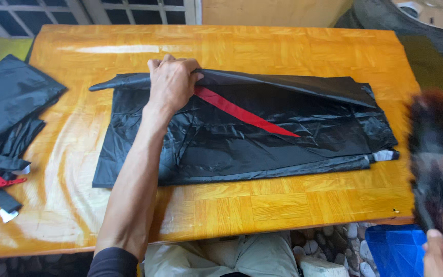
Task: The person smooths out a black plastic sheet on a table, brushes it with a duster, and folds it into a narrow rectangle.
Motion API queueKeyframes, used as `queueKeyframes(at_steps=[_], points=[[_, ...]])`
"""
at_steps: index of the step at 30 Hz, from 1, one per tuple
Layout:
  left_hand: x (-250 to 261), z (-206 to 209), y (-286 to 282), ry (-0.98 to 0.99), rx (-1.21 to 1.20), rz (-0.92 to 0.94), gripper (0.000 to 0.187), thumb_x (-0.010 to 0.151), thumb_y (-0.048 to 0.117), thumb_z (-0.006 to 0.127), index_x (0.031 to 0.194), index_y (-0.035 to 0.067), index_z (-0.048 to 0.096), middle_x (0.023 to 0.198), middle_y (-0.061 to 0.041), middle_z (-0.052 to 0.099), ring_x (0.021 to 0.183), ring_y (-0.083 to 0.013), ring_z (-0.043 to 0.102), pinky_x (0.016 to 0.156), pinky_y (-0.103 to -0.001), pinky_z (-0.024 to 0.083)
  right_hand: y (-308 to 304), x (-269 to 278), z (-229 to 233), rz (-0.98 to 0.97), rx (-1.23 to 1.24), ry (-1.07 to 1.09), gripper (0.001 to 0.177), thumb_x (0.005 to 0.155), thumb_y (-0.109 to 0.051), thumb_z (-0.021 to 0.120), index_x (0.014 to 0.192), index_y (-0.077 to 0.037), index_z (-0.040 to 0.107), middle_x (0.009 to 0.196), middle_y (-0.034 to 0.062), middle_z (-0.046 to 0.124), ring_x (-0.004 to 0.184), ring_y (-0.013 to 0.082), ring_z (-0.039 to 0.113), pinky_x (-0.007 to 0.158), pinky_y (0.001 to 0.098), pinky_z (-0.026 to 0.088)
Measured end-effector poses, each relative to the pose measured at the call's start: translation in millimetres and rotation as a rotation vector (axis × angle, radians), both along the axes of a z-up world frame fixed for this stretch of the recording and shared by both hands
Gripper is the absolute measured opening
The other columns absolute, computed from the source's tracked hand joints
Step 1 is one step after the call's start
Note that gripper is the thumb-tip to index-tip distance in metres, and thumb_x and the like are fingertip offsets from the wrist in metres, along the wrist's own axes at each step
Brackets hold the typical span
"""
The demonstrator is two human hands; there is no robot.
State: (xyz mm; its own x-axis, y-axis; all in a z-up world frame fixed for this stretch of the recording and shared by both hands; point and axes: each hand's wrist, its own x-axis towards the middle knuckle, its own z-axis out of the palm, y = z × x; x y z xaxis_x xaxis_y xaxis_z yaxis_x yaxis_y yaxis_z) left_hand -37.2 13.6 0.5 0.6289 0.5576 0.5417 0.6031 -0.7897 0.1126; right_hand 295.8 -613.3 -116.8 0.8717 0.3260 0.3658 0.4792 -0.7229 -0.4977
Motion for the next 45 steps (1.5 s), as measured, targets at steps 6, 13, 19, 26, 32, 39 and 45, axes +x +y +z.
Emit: queueKeyframes(at_steps=[6,13,19,26,32,39,45], points=[[3.0,9.1,-9.1,-0.079,-0.027,-0.057,0.006,0.089,0.026,0.074,0.091,0.021,0.074,0.085,-0.005,0.075,0.091,-0.0372,0.059,0.075,-0.051,0.03,122.3,-131.2,86.3,0.37,-0.05,0.545,0.055,0.088,-0.007,0.066,0.141,-0.021,0.069,0.142,-0.0021,0.071,0.072,0.019,0.066,0.067,0.0317,0.054],[-4.0,16.9,-15.0,-0.025,-0.179,-0.071,0.006,0.088,0.024,0.071,0.087,0.018,0.073,0.087,-0.01,0.068,0.091,-0.0422,0.061,0.071,-0.057,0.036,265.6,-233.7,71.9,0.876,-0.146,0.132,0.054,0.098,-0.012,0.051,0.152,-0.018,0.051,0.09,0.0103,0.065,0.075,0.0313,0.066,0.07,0.046,0.049],[-6.1,23.0,-15.8,0.106,-0.362,-0.1,0.008,0.09,0.022,0.068,0.092,0.017,0.075,0.099,-0.011,0.071,0.103,-0.0406,0.062,0.079,-0.057,0.042,266.6,-252.9,106.4,1.055,-0.353,0.278,0.058,0.099,-0.016,0.049,0.155,-0.029,0.046,0.086,0.0056,0.052,0.068,0.0289,0.06,0.066,0.0466,0.045],[-12.2,25.9,-20.2,0.262,-0.556,-0.208,0.003,0.085,0.008,0.071,0.086,0.011,0.072,0.085,-0.01,0.074,0.094,-0.0345,0.068,0.074,-0.044,0.046,127.9,-84.6,43.5,0.055,-0.705,0.257,0.064,0.096,-0.031,0.051,0.157,-0.046,0.042,0.134,0.0054,0.071,0.115,0.0352,0.072,0.096,0.0465,0.058],[8.5,4.1,-26.0,0.572,-0.561,-0.117,0.06,0.057,0.044,0.098,0.102,0.014,0.074,0.113,-0.01,0.07,0.113,-0.0315,0.064,0.084,-0.046,0.052,68.7,-54.8,39.9,-0.192,-0.359,-0.161,0.062,0.109,-0.019,0.057,0.171,-0.014,0.058,0.105,0.0415,0.074,0.095,0.0606,0.067,0.082,0.0605,0.049],[51.6,19.4,-110.9,0.721,-0.366,-0.387,0.065,0.072,0.068,0.083,0.103,0.011,0.074,0.117,-0.012,0.072,0.136,-0.0331,0.054,0.096,-0.051,0.055,145.2,-55.9,68.7,-0.049,-0.245,-0.29,0.059,0.103,-0.005,0.064,0.161,0.002,0.051,0.109,0.0395,0.065,0.095,0.0572,0.061,0.079,0.0622,0.048],[68.6,13.1,-172.4,0.836,-0.351,-0.529,0.066,0.076,0.057,0.086,0.124,0.015,0.069,0.123,-0.01,0.066,0.111,-0.028,0.067,0.081,-0.046,0.062,168.7,-57.3,60.3,-0.118,-0.252,-0.213,0.056,0.105,-0.013,0.063,0.159,-0.003,0.052,0.106,0.0347,0.06,0.083,0.0577,0.065,0.065,0.0684,0.05]])
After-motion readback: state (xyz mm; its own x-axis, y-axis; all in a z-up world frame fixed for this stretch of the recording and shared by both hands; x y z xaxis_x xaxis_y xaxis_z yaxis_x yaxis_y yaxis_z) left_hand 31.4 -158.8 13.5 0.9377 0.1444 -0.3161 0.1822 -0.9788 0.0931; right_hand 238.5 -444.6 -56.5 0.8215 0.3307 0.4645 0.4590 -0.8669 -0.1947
